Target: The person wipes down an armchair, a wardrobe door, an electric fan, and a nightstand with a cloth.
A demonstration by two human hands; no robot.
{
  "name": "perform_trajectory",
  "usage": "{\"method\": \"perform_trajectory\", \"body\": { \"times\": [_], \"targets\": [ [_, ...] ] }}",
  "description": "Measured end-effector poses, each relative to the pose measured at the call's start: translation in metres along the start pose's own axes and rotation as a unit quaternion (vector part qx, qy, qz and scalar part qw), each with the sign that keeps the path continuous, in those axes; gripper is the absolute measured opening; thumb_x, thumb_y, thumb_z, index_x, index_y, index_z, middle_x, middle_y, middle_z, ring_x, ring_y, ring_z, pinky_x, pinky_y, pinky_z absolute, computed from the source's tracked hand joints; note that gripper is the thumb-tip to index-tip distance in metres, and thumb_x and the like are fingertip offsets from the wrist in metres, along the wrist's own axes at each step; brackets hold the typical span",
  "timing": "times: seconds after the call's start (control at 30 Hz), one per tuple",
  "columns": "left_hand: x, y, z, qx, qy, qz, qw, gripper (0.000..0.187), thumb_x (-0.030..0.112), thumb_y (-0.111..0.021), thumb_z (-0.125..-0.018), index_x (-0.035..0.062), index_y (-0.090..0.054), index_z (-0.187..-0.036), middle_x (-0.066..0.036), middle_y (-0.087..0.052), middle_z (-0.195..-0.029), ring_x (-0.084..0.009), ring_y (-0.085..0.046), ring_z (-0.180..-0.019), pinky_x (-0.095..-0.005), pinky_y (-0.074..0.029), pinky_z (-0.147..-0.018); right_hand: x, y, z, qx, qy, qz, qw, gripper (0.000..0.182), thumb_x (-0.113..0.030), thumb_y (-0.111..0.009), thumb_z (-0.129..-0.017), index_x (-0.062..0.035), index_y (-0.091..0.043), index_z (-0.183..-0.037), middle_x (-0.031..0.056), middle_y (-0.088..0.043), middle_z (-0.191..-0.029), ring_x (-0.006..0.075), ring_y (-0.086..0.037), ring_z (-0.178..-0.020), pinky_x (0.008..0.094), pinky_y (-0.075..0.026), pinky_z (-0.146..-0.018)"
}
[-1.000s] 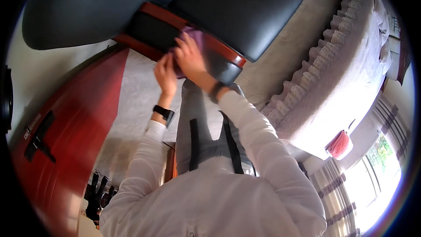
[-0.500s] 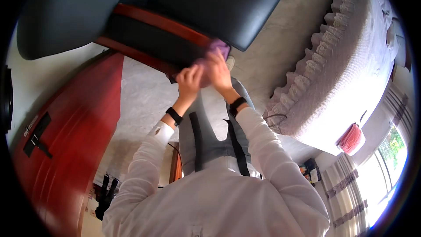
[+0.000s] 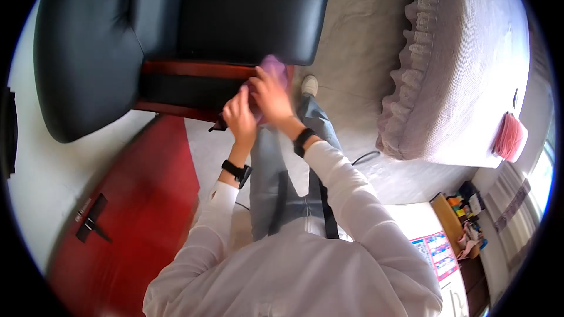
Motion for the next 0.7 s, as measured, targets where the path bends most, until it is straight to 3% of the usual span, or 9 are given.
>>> {"method": "perform_trajectory", "body": {
  "times": [0.1, 0.13, 0.2, 0.33, 0.37, 0.43, 0.6, 0.7],
  "targets": [
    [-0.055, 0.013, 0.026, 0.051, 0.026, -0.049, 0.997, 0.044, 0.011, -0.058, -0.089, 0.0046, -0.052, -0.133, -0.016, -0.054, -0.120, -0.0356, -0.051, -0.107, -0.0453, -0.041, -0.092, -0.050, -0.056, -0.018, -0.067, 0.191, 0.049, 0.978, 0.028, -0.017, -0.061, -0.082, -0.0111, -0.065, -0.109, 0.0071, -0.050, -0.138, 0.0315, -0.037, -0.137, 0.0425, -0.035, -0.110],
    [-0.081, 0.014, 0.033, -0.017, 0.140, -0.023, 0.990, 0.045, 0.010, -0.058, -0.091, 0.0044, -0.050, -0.135, -0.016, -0.051, -0.124, -0.0365, -0.048, -0.110, -0.0458, -0.039, -0.095, -0.070, -0.074, -0.021, -0.082, 0.276, 0.053, 0.956, 0.027, -0.018, -0.061, -0.081, -0.0120, -0.066, -0.106, 0.0056, -0.050, -0.139, 0.0299, -0.036, -0.137, 0.0421, -0.034, -0.111],
    [-0.094, 0.037, 0.040, 0.041, 0.141, -0.005, 0.989, 0.046, 0.011, -0.055, -0.093, 0.0055, -0.047, -0.138, -0.017, -0.047, -0.126, -0.0369, -0.045, -0.112, -0.0455, -0.038, -0.096, -0.094, -0.096, -0.035, -0.107, 0.291, 0.057, 0.949, 0.029, -0.023, -0.062, -0.078, -0.0131, -0.067, -0.105, 0.0021, -0.052, -0.136, 0.0275, -0.039, -0.135, 0.0408, -0.033, -0.111],
    [-0.102, 0.029, 0.032, 0.003, 0.093, -0.050, 0.994, 0.044, 0.010, -0.053, -0.094, 0.0091, -0.050, -0.138, -0.015, -0.047, -0.125, -0.0339, -0.043, -0.113, -0.0427, -0.037, -0.098, -0.079, -0.085, -0.045, -0.083, 0.267, 0.013, 0.960, 0.031, -0.031, -0.067, -0.074, -0.0131, -0.067, -0.099, -0.0001, -0.059, -0.120, 0.0246, -0.046, -0.126, 0.0394, -0.036, -0.107],
    [-0.096, 0.022, 0.029, 0.012, 0.067, -0.051, 0.996, 0.043, 0.010, -0.053, -0.094, 0.0100, -0.052, -0.137, -0.014, -0.047, -0.124, -0.0330, -0.044, -0.113, -0.0420, -0.037, -0.098, -0.066, -0.075, -0.041, -0.045, 0.238, -0.037, 0.969, 0.028, -0.029, -0.067, -0.075, -0.0124, -0.065, -0.097, 0.0007, -0.059, -0.114, 0.0252, -0.048, -0.124, 0.0401, -0.039, -0.105],
    [-0.075, 0.011, 0.020, 0.028, 0.020, -0.055, 0.998, 0.040, 0.008, -0.054, -0.092, 0.0116, -0.058, -0.132, -0.011, -0.049, -0.121, -0.0296, -0.044, -0.113, -0.0403, -0.037, -0.097, -0.046, -0.052, -0.032, -0.017, 0.172, -0.037, 0.984, 0.032, -0.027, -0.068, -0.074, -0.0112, -0.065, -0.102, 0.0032, -0.059, -0.116, 0.0278, -0.048, -0.124, 0.0424, -0.040, -0.104],
    [-0.016, -0.022, 0.011, -0.112, -0.104, -0.011, 0.988, 0.049, 0.007, -0.059, -0.083, 0.0222, -0.062, -0.129, -0.006, -0.053, -0.121, -0.0308, -0.046, -0.110, -0.0418, -0.039, -0.094, 0.021, -0.022, 0.030, 0.072, -0.059, -0.022, 0.995, 0.037, -0.015, -0.063, -0.083, -0.0059, -0.057, -0.118, 0.0143, -0.052, -0.129, 0.0367, -0.046, -0.124, 0.0459, -0.039, -0.105],
    [0.012, -0.034, 0.005, -0.123, -0.150, 0.045, 0.980, 0.052, 0.009, -0.058, -0.080, 0.0235, -0.061, -0.130, -0.003, -0.054, -0.121, -0.0283, -0.050, -0.103, -0.0423, -0.042, -0.088, 0.048, -0.027, 0.055, 0.116, -0.201, -0.076, 0.970, 0.036, -0.010, -0.055, -0.090, -0.0034, -0.052, -0.125, 0.0176, -0.049, -0.132, 0.0385, -0.047, -0.123, 0.0441, -0.040, -0.103]
  ]
}}
Point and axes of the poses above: each hand's wrist, its own z-axis away from the middle knuckle, its own y-axis out of the back of the hand, x = y × z, the point moved 5 cm from there along -z, towards the middle knuckle
